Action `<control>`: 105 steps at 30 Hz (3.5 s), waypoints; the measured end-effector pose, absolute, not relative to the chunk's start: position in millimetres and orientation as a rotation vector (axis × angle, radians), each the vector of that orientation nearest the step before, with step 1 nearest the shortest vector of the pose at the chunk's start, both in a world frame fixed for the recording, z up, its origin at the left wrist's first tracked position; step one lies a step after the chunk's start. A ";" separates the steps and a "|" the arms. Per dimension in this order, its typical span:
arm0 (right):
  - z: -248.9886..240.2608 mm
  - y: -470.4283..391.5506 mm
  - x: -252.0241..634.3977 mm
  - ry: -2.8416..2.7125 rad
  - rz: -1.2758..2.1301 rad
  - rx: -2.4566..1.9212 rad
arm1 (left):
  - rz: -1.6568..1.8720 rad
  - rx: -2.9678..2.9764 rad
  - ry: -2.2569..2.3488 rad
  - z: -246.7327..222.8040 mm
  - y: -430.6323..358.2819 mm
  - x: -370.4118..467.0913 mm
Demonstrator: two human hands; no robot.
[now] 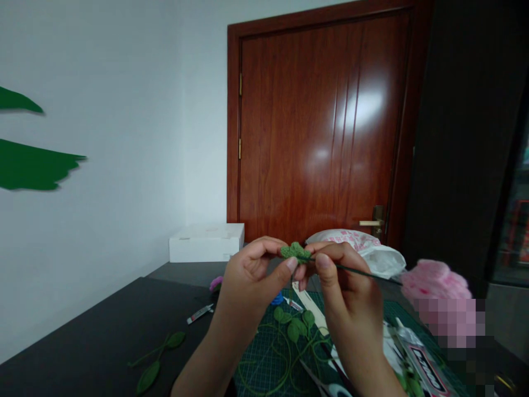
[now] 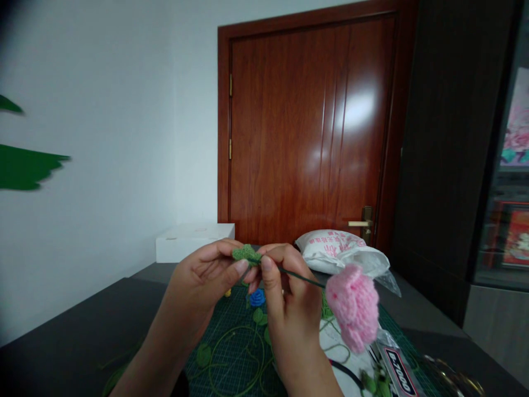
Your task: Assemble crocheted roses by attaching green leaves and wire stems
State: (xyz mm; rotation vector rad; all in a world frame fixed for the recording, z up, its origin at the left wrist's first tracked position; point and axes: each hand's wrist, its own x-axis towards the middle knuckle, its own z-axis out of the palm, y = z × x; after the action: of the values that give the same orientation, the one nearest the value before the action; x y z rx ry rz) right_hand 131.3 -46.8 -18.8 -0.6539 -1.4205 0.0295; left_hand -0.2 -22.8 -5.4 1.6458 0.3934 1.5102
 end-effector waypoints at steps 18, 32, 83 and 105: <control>-47.0 -35.7 95.7 -1.073 0.062 -0.425 | 2.472 2.064 0.689 -36.8 -44.6 18.2; -47.0 -40.7 78.2 -0.636 1.344 -0.011 | 2.804 2.448 0.780 -35.8 -50.9 13.4; -49.1 -33.8 86.4 -0.653 1.494 -0.048 | 2.530 2.915 0.707 -33.5 -49.8 -3.0; -39.2 -15.0 112.1 -1.124 0.721 -0.334 | 2.234 1.399 0.614 -17.6 6.4 -5.4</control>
State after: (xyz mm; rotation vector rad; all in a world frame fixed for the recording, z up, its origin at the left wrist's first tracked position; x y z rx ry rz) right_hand 112.1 -15.0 -39.2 -0.3337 -1.1240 0.7212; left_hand -5.4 6.4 -17.6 1.3985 0.6143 2.2336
